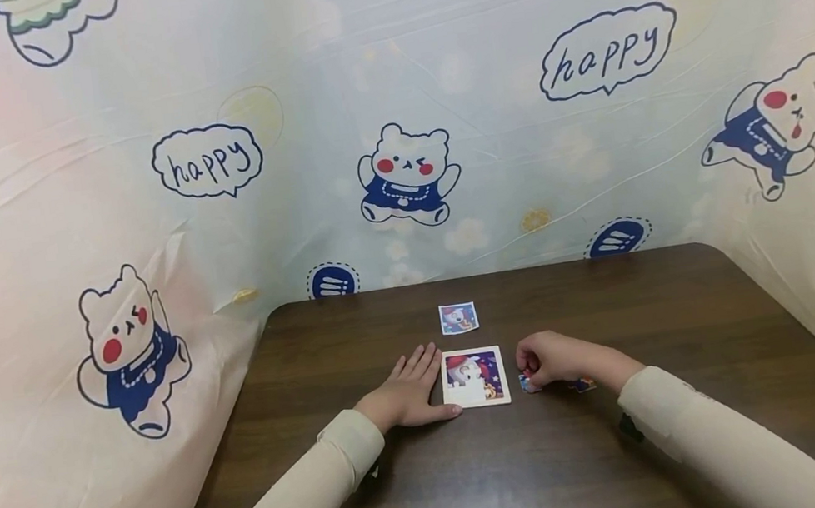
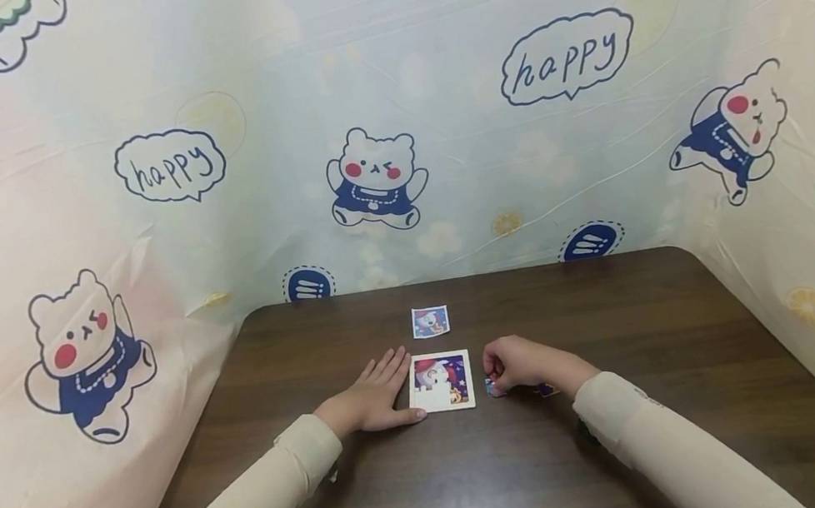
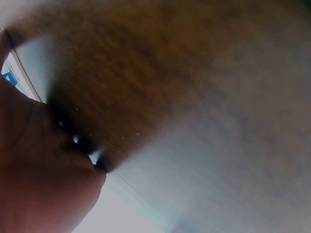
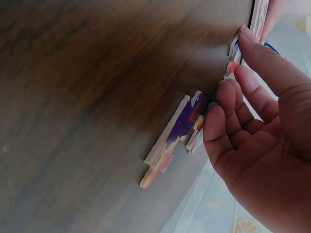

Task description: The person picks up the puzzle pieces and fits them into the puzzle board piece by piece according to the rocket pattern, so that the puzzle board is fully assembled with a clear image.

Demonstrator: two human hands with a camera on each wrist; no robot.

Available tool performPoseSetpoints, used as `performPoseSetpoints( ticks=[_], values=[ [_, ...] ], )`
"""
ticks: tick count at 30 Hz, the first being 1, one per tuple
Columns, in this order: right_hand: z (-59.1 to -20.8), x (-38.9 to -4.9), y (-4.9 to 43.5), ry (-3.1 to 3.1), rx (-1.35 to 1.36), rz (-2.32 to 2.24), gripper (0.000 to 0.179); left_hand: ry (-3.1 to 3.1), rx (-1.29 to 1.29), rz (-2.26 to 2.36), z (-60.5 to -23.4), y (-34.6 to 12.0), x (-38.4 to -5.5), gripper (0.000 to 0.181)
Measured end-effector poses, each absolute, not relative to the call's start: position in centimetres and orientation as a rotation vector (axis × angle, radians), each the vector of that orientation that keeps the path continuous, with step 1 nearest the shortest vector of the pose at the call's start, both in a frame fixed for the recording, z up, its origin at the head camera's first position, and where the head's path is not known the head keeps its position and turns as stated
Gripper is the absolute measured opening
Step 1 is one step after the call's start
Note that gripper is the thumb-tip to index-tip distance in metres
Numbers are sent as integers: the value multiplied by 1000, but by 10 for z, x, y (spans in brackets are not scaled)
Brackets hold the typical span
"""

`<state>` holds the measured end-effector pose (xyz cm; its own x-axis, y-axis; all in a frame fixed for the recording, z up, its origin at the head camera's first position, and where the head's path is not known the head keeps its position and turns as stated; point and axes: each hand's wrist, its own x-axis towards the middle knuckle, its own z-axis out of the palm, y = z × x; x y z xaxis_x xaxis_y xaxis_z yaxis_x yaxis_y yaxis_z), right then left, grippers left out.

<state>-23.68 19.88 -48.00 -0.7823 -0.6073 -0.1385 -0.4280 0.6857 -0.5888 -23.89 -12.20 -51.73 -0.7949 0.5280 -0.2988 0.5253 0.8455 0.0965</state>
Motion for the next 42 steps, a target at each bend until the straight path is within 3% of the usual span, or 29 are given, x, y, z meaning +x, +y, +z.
performPoseSetpoints(
  ticks=[26,33,42],
  values=[
    [-480,-238,192,2570,-733,-771,28,2708,824,101,-510,-122,-235,117],
    [-478,-238,192,2572,-681,-824,17,2702,829,82,-512,-122,-237,117],
    [-469,-240,195,2553,-670,-866,14,2707,831,94,-508,-121,-233,116]
  ],
)
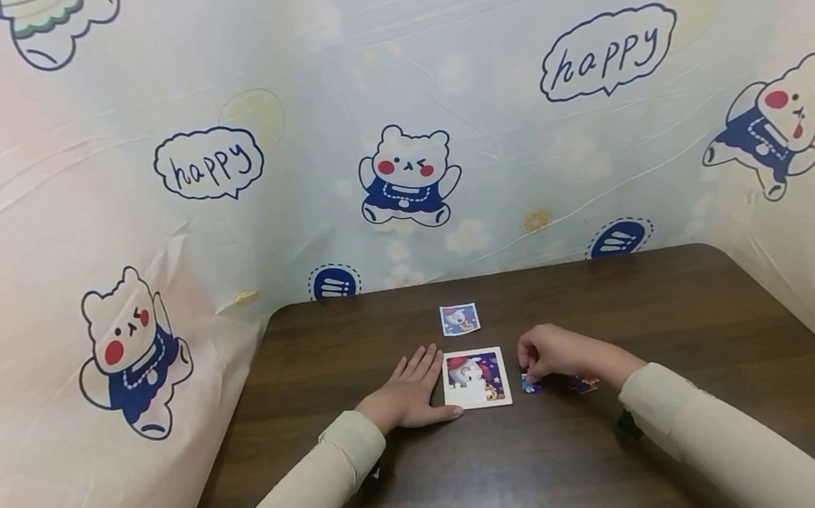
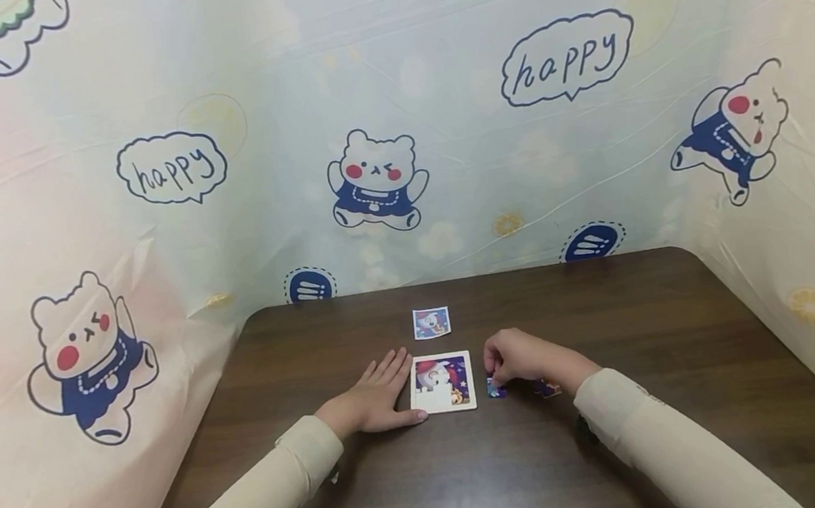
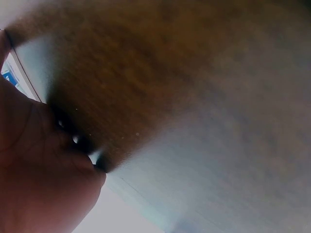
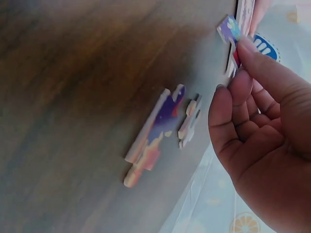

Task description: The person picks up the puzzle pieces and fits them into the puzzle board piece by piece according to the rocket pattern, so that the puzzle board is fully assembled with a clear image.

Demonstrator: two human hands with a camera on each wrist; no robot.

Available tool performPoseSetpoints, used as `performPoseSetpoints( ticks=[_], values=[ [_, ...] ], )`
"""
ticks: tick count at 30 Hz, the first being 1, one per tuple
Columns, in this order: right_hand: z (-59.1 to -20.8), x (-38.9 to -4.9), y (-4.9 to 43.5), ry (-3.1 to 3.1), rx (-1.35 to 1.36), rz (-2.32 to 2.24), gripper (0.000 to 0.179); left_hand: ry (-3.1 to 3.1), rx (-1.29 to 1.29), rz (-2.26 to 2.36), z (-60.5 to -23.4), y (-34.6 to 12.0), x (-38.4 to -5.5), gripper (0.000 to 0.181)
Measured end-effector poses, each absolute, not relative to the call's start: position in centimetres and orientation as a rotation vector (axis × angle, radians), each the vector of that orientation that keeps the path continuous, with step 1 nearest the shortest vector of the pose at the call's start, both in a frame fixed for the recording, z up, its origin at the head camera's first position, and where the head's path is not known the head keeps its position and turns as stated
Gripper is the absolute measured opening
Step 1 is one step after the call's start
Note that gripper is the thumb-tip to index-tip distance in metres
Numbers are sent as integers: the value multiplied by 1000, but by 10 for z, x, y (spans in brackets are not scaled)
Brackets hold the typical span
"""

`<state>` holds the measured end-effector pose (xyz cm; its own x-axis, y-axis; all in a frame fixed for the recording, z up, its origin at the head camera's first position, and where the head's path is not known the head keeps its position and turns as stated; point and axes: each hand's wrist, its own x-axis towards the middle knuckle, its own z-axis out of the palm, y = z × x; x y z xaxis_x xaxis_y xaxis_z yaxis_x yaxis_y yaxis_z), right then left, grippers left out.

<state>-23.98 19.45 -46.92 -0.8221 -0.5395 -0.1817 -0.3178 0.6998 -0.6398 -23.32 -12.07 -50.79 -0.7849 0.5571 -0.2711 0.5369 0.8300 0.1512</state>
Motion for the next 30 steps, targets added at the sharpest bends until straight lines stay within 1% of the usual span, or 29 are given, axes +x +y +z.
performPoseSetpoints(
  ticks=[3,6,10,12,14,21,25,30],
  values=[
    [-466,-240,196,2549,-687,-860,16,2701,822,87,-505,-120,-232,116],
    [-465,-241,198,2548,-696,-864,17,2709,832,84,-511,-121,-234,117],
    [-464,-243,198,2540,-690,-881,16,2712,832,72,-515,-122,-235,118],
    [-464,-243,197,2533,-687,-897,16,2697,811,63,-507,-120,-232,118],
    [-464,-244,197,2524,-691,-914,15,2703,826,77,-512,-121,-235,117],
    [-462,-246,198,2485,-681,-963,12,2689,806,36,-506,-120,-233,119],
    [-460,-246,198,2473,-700,-984,10,2697,817,36,-515,-121,-237,120],
    [-459,-246,195,2469,-736,-1011,11,2695,816,65,-512,-121,-236,119]
  ],
)
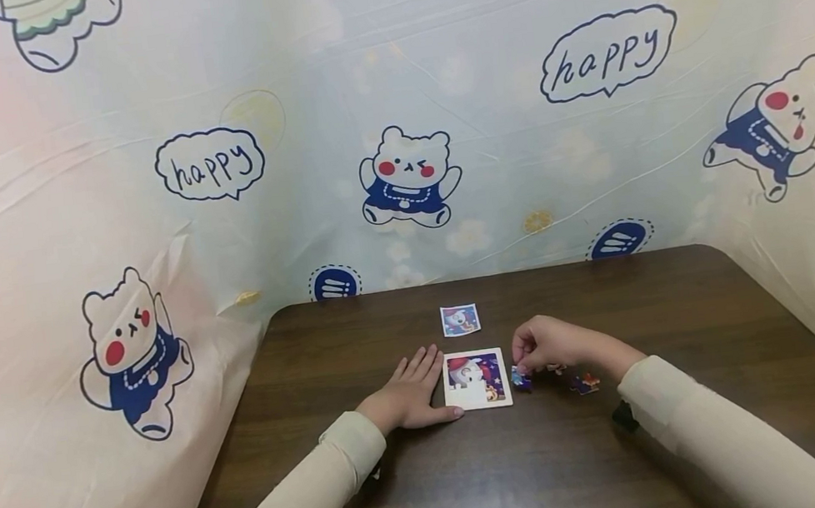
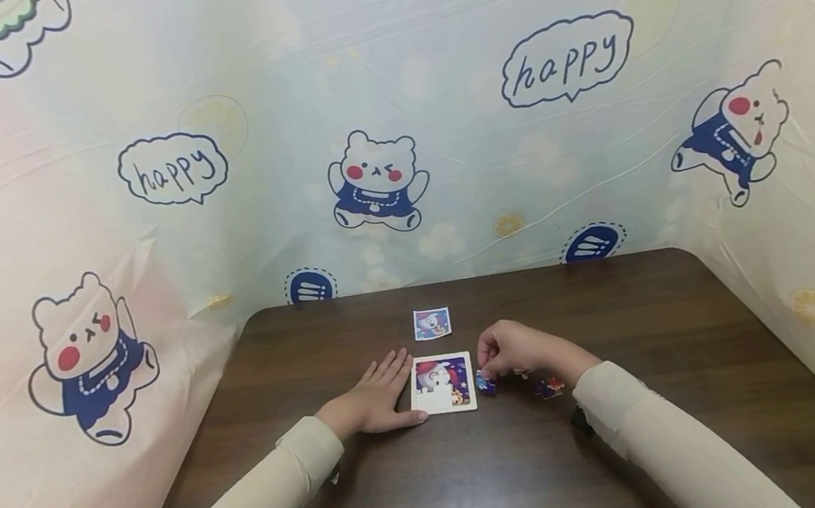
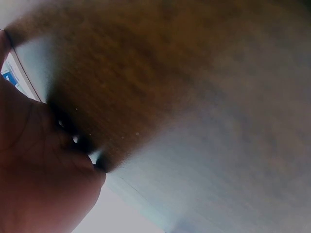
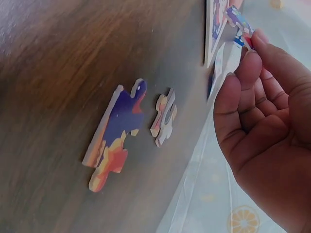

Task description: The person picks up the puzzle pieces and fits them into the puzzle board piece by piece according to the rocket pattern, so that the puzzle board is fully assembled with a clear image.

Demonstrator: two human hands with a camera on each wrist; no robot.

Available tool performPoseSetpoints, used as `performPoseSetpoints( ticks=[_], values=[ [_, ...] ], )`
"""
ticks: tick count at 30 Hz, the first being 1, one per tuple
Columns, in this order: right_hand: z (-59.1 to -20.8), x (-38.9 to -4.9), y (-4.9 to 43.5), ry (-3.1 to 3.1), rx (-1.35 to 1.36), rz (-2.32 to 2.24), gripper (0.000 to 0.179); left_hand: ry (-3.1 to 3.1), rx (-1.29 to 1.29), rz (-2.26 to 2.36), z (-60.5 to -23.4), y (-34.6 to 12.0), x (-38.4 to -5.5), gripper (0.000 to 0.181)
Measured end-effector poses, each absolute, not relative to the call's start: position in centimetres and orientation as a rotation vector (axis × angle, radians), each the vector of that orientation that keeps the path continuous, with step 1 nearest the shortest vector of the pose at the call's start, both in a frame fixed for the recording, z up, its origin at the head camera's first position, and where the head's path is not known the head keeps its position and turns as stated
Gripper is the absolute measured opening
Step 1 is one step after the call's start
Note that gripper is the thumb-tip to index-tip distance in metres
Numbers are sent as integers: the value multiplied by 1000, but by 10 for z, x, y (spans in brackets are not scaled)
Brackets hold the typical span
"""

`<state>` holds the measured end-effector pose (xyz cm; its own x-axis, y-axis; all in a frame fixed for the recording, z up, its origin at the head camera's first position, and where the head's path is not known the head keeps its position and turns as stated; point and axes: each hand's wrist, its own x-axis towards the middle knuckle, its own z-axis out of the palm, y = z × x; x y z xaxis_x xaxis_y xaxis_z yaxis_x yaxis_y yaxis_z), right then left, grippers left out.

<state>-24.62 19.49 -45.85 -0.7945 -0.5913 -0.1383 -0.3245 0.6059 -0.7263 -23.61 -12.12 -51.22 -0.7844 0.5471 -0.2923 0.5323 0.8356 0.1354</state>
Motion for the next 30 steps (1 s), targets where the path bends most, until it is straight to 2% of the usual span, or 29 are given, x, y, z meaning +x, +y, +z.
performPoseSetpoints(
  ticks=[14,21,30],
  values=[
    [-458,-245,180,2450,-746,-1017,9,2694,805,-22,-499,-118,-229,114],
    [-461,-248,173,2430,-774,-1042,10,2702,805,79,-511,-120,-235,116],
    [-463,-249,166,2408,-755,-1052,9,2697,782,55,-508,-120,-234,118]
  ],
)
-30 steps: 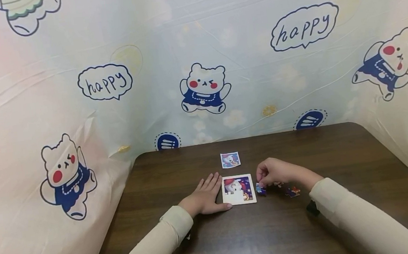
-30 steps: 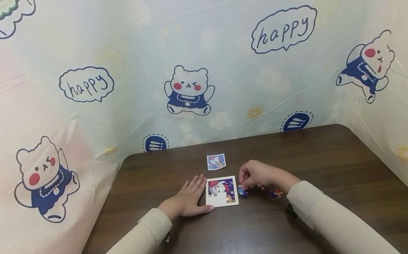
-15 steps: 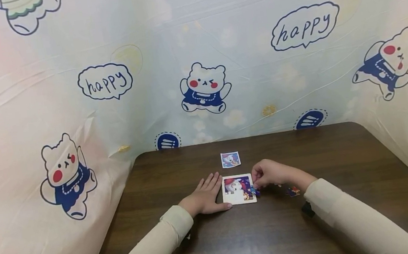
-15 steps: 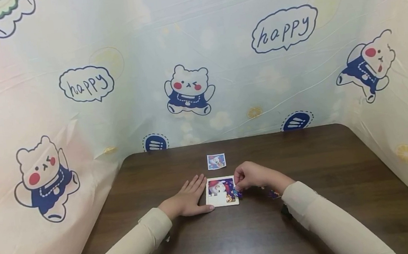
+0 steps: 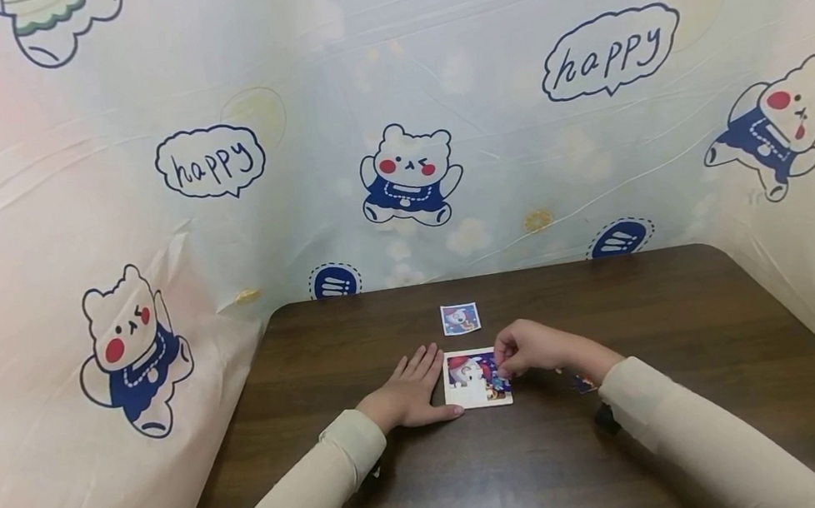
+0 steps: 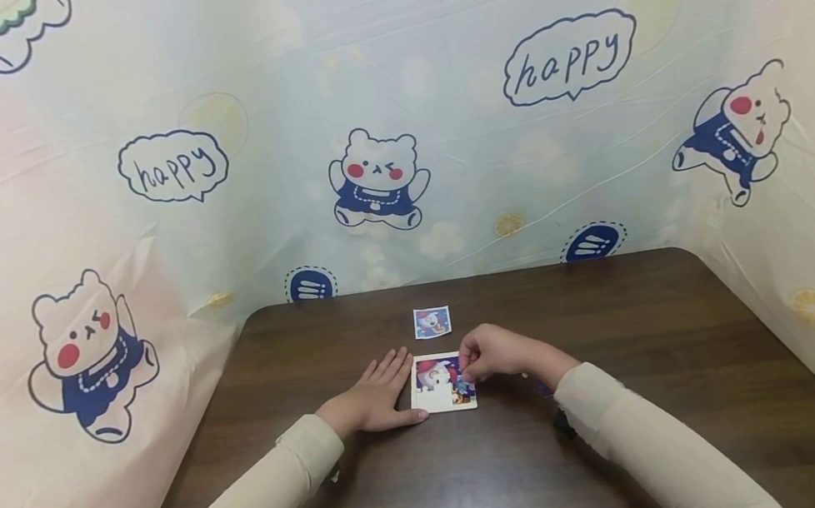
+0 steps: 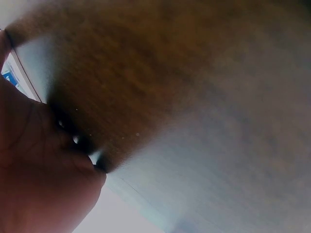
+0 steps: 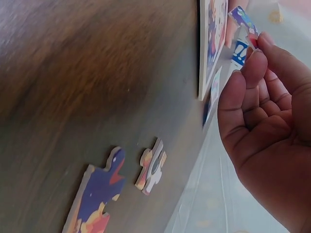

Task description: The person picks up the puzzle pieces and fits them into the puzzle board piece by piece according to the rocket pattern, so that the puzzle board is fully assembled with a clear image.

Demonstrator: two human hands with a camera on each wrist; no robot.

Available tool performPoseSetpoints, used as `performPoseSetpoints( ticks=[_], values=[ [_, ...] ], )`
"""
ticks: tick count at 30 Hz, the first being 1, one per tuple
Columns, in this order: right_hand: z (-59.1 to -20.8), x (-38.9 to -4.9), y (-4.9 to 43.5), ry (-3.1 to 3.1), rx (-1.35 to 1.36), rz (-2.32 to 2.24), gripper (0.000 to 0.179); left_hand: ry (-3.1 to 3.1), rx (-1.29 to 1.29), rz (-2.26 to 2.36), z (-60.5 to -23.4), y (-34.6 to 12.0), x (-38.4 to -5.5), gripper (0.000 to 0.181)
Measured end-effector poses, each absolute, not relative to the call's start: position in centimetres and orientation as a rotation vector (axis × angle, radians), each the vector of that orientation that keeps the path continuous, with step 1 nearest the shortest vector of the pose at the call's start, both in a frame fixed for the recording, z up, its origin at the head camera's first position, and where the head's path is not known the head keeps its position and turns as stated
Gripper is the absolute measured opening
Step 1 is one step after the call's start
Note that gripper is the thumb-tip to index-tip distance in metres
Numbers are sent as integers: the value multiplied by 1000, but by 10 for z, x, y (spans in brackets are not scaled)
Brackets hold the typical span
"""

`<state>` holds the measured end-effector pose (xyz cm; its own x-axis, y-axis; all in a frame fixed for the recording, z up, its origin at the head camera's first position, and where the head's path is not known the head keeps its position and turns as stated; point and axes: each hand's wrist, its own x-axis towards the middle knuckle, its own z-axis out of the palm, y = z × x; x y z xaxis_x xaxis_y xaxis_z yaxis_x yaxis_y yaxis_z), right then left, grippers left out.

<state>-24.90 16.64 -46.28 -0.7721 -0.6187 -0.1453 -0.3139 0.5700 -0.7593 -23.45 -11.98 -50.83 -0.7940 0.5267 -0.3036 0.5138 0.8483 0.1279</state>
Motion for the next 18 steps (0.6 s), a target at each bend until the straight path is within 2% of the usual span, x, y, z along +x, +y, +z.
performPoseSetpoints(
  ticks=[10,18],
  values=[
    [-465,-251,156,2379,-739,-1084,7,2686,788,29,-497,-118,-230,116],
    [-470,-253,147,2376,-820,-1107,8,2692,798,44,-508,-120,-235,118]
  ],
)
